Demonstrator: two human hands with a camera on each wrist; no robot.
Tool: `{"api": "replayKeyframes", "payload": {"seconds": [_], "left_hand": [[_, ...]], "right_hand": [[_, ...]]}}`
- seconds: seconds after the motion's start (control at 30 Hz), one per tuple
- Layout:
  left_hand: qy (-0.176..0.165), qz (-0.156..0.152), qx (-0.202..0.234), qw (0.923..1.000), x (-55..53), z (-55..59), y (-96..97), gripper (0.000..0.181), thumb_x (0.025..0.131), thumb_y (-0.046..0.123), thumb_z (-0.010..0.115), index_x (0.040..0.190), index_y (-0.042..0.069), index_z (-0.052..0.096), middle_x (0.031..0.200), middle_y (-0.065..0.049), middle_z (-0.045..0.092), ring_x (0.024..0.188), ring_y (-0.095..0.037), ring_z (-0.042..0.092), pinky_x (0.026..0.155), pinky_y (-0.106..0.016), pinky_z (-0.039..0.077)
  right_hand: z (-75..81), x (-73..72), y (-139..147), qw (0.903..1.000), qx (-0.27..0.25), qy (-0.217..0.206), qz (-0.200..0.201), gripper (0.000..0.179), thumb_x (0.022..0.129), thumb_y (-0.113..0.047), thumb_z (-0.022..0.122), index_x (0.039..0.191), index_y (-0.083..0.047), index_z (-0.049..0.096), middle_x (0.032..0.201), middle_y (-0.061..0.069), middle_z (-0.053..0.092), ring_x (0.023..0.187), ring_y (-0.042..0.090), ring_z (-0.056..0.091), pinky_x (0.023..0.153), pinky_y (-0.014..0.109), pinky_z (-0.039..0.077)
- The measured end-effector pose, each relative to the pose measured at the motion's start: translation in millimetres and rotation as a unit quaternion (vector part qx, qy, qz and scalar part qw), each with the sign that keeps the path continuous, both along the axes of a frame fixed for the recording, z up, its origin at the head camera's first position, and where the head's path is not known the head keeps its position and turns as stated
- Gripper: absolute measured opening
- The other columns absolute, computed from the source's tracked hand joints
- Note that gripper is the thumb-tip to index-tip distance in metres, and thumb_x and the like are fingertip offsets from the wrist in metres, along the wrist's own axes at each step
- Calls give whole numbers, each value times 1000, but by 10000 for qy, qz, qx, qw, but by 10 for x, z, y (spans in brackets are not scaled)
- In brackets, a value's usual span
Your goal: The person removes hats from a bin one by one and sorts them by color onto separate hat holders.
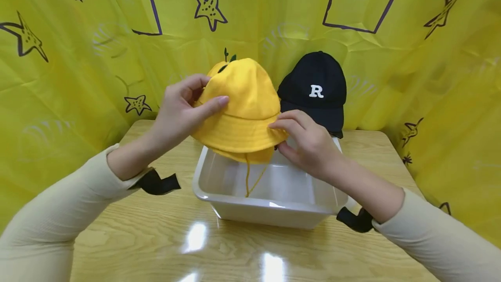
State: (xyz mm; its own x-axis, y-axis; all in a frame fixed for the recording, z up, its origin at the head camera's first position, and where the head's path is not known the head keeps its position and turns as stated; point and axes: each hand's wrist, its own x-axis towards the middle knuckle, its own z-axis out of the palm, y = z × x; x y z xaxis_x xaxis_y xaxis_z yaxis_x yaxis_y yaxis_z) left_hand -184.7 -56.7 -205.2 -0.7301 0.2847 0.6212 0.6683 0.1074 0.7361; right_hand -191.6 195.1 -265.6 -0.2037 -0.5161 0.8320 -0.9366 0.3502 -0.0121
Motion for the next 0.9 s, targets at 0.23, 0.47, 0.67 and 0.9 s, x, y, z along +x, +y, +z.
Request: {"api": "replayKeyframes", "payload": {"seconds": [0.23, 0.47, 0.67, 0.9], "left_hand": [[-906, -2135, 59, 9727, -46, -65, 25, 78, 85, 48, 64, 133, -8, 38, 119, -16, 50, 100, -17, 54, 88, -33, 49], [872, -2483, -923, 9603, -19, -269, 259, 122, 63, 40, 87, 145, -7, 9, 151, -19, 14, 140, -18, 20, 109, -36, 34], [1713, -1339, -1379, 9663, -31, -405, 504, 123, 55, 23, 93, 143, 0, 9, 144, -19, 9, 138, -17, 11, 109, -27, 28], [1602, -1088, -1606, 9678, -115, -499, 556, 102, 70, 13, 81, 141, 0, 9, 142, -23, 13, 132, -22, 28, 104, -21, 32]], "right_hand": [[-13, -11, -8, 9950, -980, 154, 115, 36, 93, -27, 58, 80, 6, 61, 78, 17, 60, 70, 19, 54, 77, 6, 43], [-13, 44, -69, 9816, -1877, -136, -308, 45, 88, -36, 64, 76, 7, 59, 75, 19, 58, 79, 6, 56, 73, 5, 46], [-9, 55, -173, 9716, -2301, -394, -394, 40, 85, -29, 67, 76, 8, 58, 78, 18, 59, 85, 0, 56, 70, 5, 47], [-3, 30, -249, 9725, -2197, -453, -632, 43, 88, -35, 64, 82, 7, 59, 79, 17, 60, 79, 9, 58, 67, 5, 47]]}}
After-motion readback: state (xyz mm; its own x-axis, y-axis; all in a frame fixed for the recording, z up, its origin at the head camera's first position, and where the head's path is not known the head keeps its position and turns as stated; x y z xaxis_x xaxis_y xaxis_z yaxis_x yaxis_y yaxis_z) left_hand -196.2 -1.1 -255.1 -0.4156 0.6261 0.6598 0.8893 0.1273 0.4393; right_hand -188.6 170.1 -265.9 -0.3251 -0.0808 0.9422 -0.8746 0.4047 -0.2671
